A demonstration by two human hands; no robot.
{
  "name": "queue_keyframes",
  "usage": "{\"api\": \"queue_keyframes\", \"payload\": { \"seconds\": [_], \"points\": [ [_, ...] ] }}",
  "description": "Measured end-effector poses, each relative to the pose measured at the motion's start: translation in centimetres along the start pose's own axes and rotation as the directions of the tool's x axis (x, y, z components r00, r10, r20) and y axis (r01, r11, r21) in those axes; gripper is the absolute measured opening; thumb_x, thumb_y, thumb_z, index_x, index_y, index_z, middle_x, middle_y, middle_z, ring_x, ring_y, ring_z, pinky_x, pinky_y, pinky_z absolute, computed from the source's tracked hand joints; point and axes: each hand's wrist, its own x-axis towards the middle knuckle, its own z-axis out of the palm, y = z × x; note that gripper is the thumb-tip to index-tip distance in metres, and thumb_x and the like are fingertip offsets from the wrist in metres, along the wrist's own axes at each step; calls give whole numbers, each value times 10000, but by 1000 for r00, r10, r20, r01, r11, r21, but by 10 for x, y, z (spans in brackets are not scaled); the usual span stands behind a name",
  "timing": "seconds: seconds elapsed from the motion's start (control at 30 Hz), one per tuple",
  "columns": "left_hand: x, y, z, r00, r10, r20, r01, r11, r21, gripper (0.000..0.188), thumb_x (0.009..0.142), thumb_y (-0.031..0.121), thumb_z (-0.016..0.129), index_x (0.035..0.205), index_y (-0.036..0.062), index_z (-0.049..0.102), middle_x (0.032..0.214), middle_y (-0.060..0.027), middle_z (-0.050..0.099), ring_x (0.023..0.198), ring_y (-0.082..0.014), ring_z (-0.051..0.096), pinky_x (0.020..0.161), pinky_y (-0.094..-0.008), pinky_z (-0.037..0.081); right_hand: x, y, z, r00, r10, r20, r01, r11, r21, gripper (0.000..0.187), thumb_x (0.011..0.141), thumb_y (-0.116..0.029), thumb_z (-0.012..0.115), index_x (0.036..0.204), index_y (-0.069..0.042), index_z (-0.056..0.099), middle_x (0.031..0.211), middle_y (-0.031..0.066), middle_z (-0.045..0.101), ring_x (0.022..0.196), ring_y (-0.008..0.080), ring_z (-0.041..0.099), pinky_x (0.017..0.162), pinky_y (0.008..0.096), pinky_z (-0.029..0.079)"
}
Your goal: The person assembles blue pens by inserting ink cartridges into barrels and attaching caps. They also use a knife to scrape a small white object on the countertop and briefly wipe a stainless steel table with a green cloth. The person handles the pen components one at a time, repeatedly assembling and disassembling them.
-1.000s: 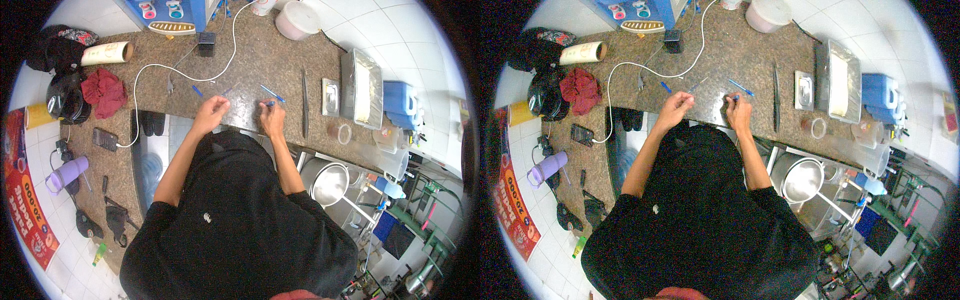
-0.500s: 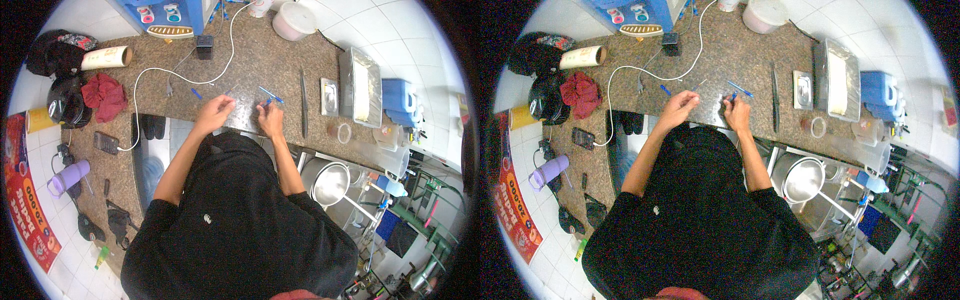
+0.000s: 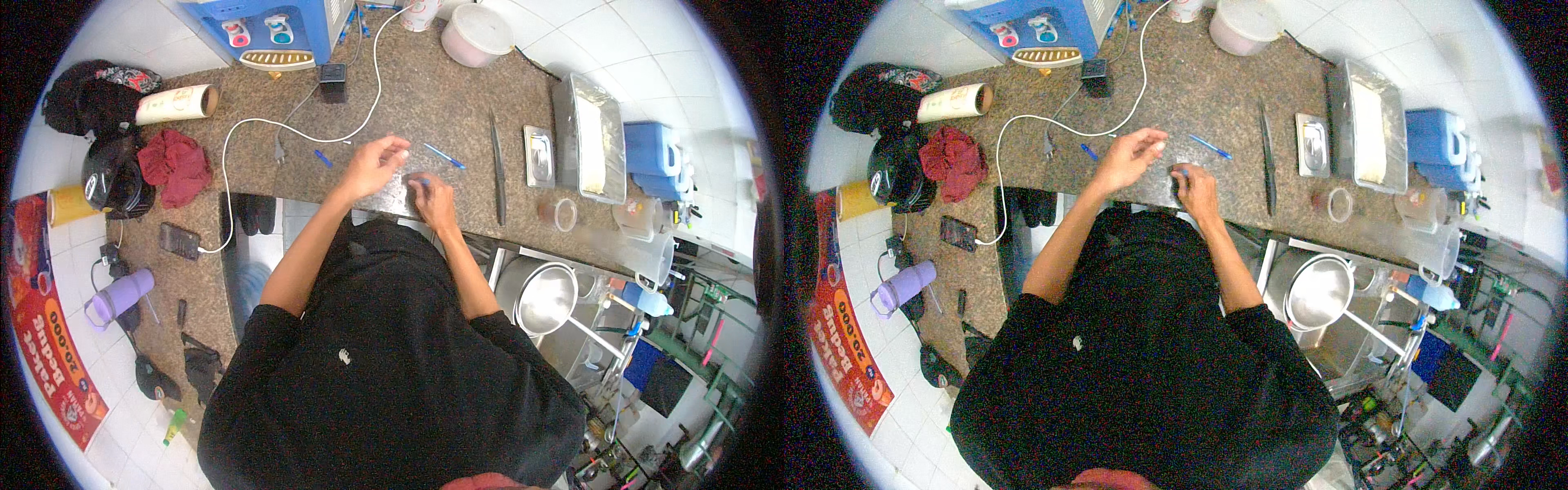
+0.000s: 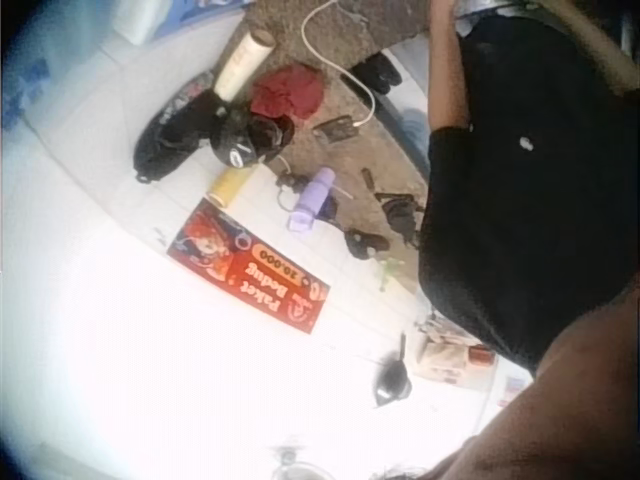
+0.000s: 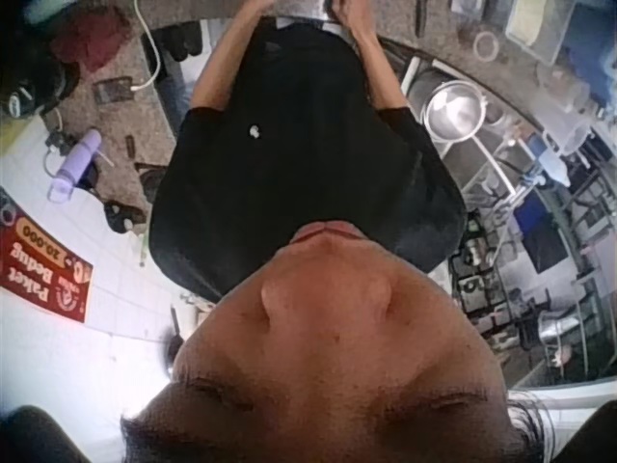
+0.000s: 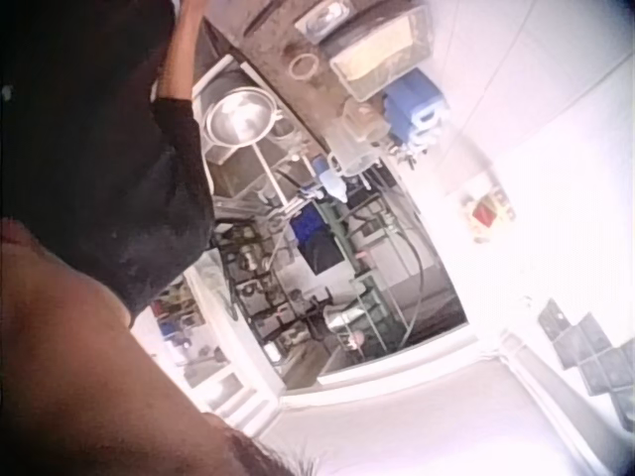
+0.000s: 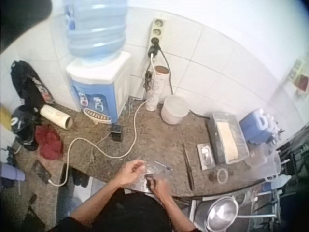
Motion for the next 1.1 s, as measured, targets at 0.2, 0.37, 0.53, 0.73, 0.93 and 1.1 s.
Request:
{"api": "queue_keyframes", "payload": {
  "seconds": [0.2,0.37,0.53,0.73,0.93,1.1],
  "points": [
    [-12,31,10,967,243,77,-250,964,94,269,883,124,724,1114,-9,692,1011,-128,684,939,-231,691,791,-362,584,-2,3,5,999,36,-36,-37,999,-10,144,886,-102,661,997,-16,694,914,215,701,769,411,680,664,450,537],
    [-7,21,27,899,404,170,-438,826,354,186,891,134,670,1021,6,701,1008,-163,674,925,-353,664,823,-417,551,-3,8,8,998,-10,-61,10,1000,11,137,855,-59,633,975,-2,666,882,230,679,769,438,661,652,468,528],
    [-4,24,31,922,331,202,-387,818,426,149,922,116,595,990,19,685,985,-189,629,938,-395,643,820,-475,539,-2,8,3,1000,0,18,1,1000,-23,133,858,-101,657,936,8,651,874,242,670,771,449,650,678,484,518],
    [8,28,0,939,345,-19,-318,886,337,137,938,145,615,940,9,611,834,-133,640,775,-268,655,697,-363,521,18,-36,-51,888,113,446,-182,976,116,234,890,-215,714,1002,-12,690,808,152,680,708,268,636,673,380,506],
    [17,23,-24,998,63,-5,-63,996,-67,189,1001,185,584,940,8,614,771,-69,669,673,-122,638,636,-304,519,29,-40,-75,817,58,574,-416,749,516,238,961,-169,677,1133,-4,692,864,22,719,738,76,607,669,262,488],
    [15,26,-29,999,26,-35,-33,978,-208,206,1024,204,572,950,15,609,785,-59,678,674,-100,611,631,-271,505,36,-41,-89,819,50,571,-479,607,634,293,971,-162,668,1206,12,653,907,57,741,742,70,626,656,237,494]
  ]
}}
